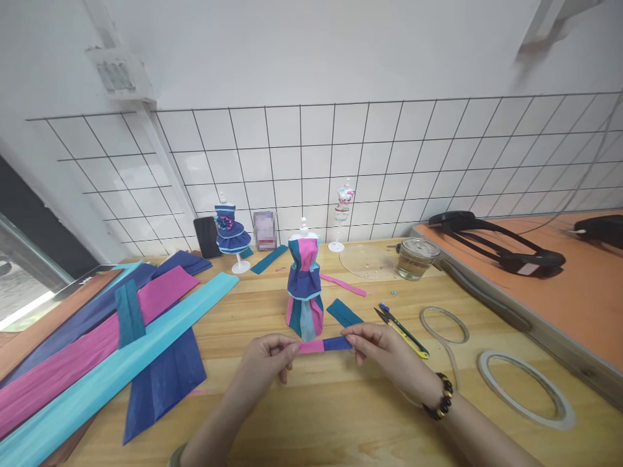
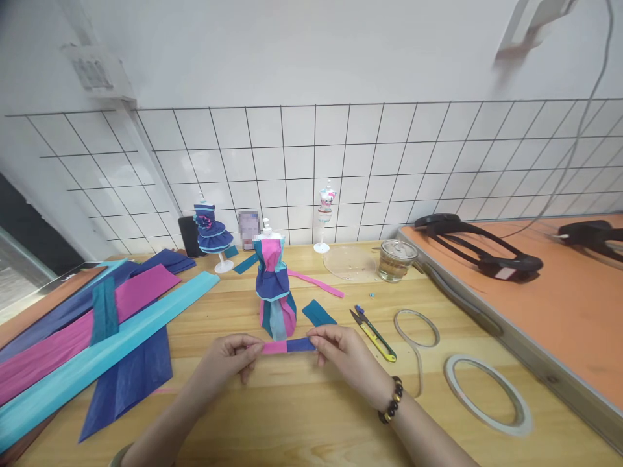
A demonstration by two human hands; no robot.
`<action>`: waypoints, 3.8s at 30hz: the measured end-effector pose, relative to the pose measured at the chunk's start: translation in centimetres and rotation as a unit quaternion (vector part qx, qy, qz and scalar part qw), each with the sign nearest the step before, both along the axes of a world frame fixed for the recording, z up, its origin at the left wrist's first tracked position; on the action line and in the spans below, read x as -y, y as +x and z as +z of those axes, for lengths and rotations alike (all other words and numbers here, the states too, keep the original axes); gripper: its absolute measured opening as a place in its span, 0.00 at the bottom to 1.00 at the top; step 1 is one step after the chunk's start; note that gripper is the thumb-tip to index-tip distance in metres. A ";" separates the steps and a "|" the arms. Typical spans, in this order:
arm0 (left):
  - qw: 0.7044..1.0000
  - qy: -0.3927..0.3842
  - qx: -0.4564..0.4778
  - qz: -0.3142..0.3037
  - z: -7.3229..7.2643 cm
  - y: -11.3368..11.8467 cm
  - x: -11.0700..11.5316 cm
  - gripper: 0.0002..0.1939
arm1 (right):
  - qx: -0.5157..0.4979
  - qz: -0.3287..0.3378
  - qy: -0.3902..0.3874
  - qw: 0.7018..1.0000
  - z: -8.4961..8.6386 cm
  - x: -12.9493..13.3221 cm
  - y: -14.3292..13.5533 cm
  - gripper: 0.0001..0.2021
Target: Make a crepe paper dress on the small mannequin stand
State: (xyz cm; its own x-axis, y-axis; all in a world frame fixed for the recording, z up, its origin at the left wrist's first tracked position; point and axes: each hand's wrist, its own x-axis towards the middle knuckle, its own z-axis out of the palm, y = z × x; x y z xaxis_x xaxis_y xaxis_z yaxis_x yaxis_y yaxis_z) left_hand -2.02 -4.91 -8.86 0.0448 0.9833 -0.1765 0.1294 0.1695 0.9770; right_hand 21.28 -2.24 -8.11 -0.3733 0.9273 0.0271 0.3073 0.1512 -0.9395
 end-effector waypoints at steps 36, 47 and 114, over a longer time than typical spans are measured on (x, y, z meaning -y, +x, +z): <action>0.993 0.071 0.058 0.068 0.7 0.0 -0.2 0.21 | -0.138 -0.074 0.010 0.988 -0.8 -1.1 0.7 0.15; 0.992 0.062 0.078 0.073 0.9 -0.1 0.0 0.19 | -0.131 -0.091 -0.036 0.987 0.2 -0.6 0.9 0.11; 0.994 -0.054 0.056 -0.079 0.3 0.6 0.9 0.15 | -0.134 0.020 -0.118 0.984 0.5 0.1 -0.1 0.16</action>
State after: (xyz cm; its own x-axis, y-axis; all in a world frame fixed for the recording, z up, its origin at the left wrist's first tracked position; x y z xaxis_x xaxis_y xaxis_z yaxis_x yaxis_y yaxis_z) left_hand -1.40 -5.81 -8.58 0.2234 0.9376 -0.2666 0.0539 0.2612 0.9638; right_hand 21.22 -2.38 -7.66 -0.4193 0.9038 -0.0856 0.0427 -0.0746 -0.9963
